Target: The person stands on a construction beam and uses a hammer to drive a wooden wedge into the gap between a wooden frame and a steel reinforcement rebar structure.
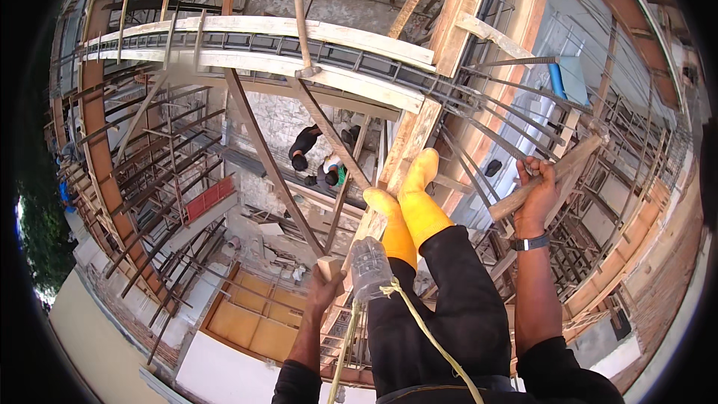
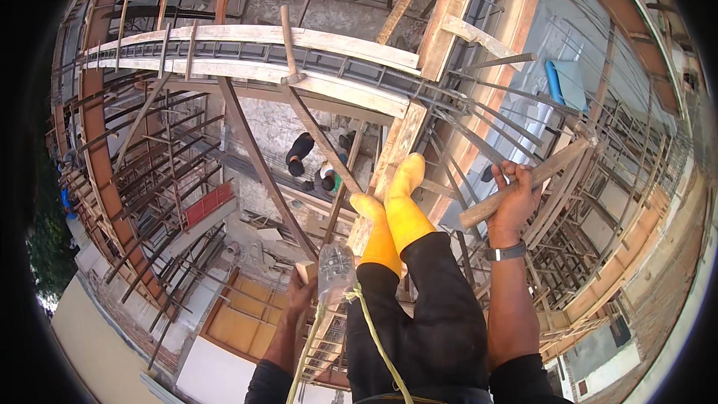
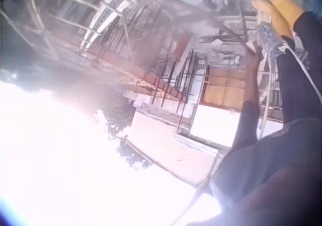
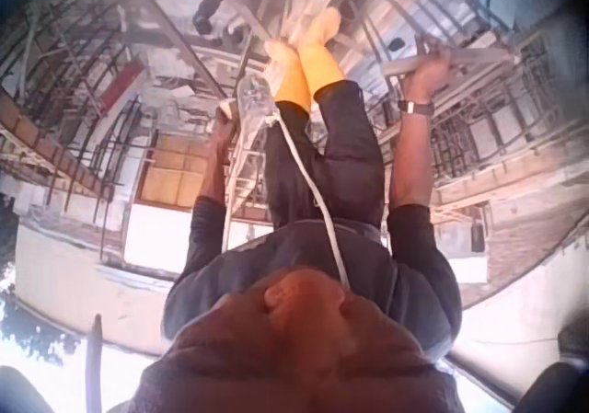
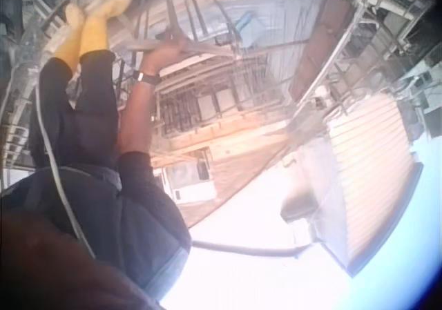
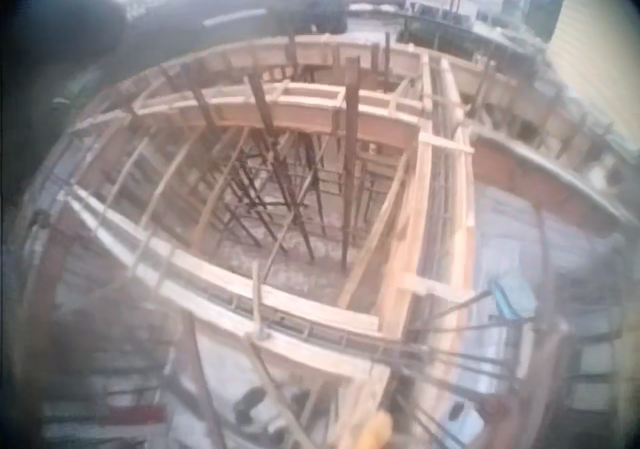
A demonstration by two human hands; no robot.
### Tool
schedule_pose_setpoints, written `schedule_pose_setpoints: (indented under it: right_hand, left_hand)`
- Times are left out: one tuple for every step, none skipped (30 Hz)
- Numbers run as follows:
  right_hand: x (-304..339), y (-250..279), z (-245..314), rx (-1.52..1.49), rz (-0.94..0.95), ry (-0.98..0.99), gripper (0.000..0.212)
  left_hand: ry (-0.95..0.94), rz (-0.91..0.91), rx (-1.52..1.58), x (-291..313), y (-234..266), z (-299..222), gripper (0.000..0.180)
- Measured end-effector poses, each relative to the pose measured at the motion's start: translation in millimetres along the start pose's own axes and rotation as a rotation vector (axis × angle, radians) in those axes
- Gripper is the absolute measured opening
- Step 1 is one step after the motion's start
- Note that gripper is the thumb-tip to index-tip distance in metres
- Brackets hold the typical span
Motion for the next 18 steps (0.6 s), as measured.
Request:
schedule_pose_setpoints:
  right_hand:
    - [-2.1, 1.5, -1.3, 0.001, 0.017, -0.003, 0.008]
    - [-5.5, 6.6, -1.7, 0.021, 0.009, 0.011, 0.008]
    - [-8.2, 13.4, -1.0, 0.031, 0.014, 0.029, 0.008]
    - [-9.9, 13.6, -1.0, 0.033, 0.030, 0.038, 0.008]
    - [-10.6, 13.1, -2.5, 0.034, 0.045, 0.048, 0.008]
    - [-7.0, 7.5, -0.9, 0.050, 0.030, 0.066, 0.007]
    - [-9.5, 5.5, -2.3, 0.045, 0.040, 0.078, 0.007]
    - [-15.0, 5.5, -2.2, 0.044, 0.043, 0.076, 0.007]
    - [-17.2, 5.6, -3.4, 0.047, 0.038, 0.073, 0.007]
    - [-18.4, 6.5, -3.8, 0.042, 0.051, 0.077, 0.007]
    - [-17.4, 9.2, -2.4, 0.038, 0.050, 0.090, 0.007]
    - [-14.7, 10.5, 0.2, 0.054, 0.034, 0.099, 0.008]
    - [-14.1, 11.7, 0.6, 0.073, 0.018, 0.096, 0.009]
    - [-14.3, 11.4, 3.5, 0.072, 0.016, 0.099, 0.009]
    - [-14.1, 7.8, -1.2, 0.069, 0.046, 0.077, 0.010]
    - [-12.7, 6.8, 1.8, 0.071, 0.065, 0.069, 0.011]
    - [-10.2, 6.2, -0.6, 0.083, 0.061, 0.054, 0.011]
    - [-7.6, 6.5, 1.5, 0.108, 0.052, 0.062, 0.011]
  left_hand:
    - [-0.062, -0.011, 0.008, -5.0, 3.7, 17.0, 0.062]
    - [-0.078, -0.019, -0.078, -9.3, 3.6, 8.4, 0.062]
    - [-0.109, -0.019, -0.054, -19.3, 2.6, 9.3, 0.063]
    - [-0.152, -0.032, -0.003, -27.8, 6.5, 10.4, 0.064]
    - [-0.198, -0.042, 0.065, -37.0, 10.2, 11.7, 0.064]
    - [-0.237, -0.040, 0.148, -49.0, 13.2, 15.0, 0.065]
    - [-0.256, -0.036, 0.243, -55.9, 13.9, 20.4, 0.066]
    - [-0.276, -0.029, 0.341, -64.3, 14.9, 24.0, 0.067]
    - [-0.287, -0.008, 0.451, -75.2, 14.9, 27.2, 0.067]
    - [-0.287, 0.018, 0.586, -90.4, 13.3, 28.7, 0.068]
    - [-0.288, 0.048, 0.707, -105.3, 9.7, 28.5, 0.069]
    - [-0.281, 0.076, 0.811, -119.8, 6.8, 28.7, 0.070]
    - [-0.281, 0.030, 0.700, -138.6, 6.5, 27.9, 0.070]
    - [-0.287, -0.013, 0.540, -158.6, 3.2, 25.5, 0.071]
    - [-0.246, -0.171, -0.047, -182.8, 7.8, 29.9, 0.071]
    - [-0.266, -0.143, -0.016, -209.2, 5.3, 32.5, 0.065]
    - [-0.275, -0.123, 0.009, -228.9, 4.3, 34.3, 0.059]
    - [-0.326, -0.091, 0.026, -249.8, -8.4, 23.5, 0.059]
Point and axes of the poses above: each hand's wrist, its own x-axis away from the middle knuckle, its own y-axis out of the back of the hand, z = x × y, the point moved 1 cm from there along -x, towards the middle knuckle, and after that the axes turned 15 degrees about -y, right-handed, at the moved point
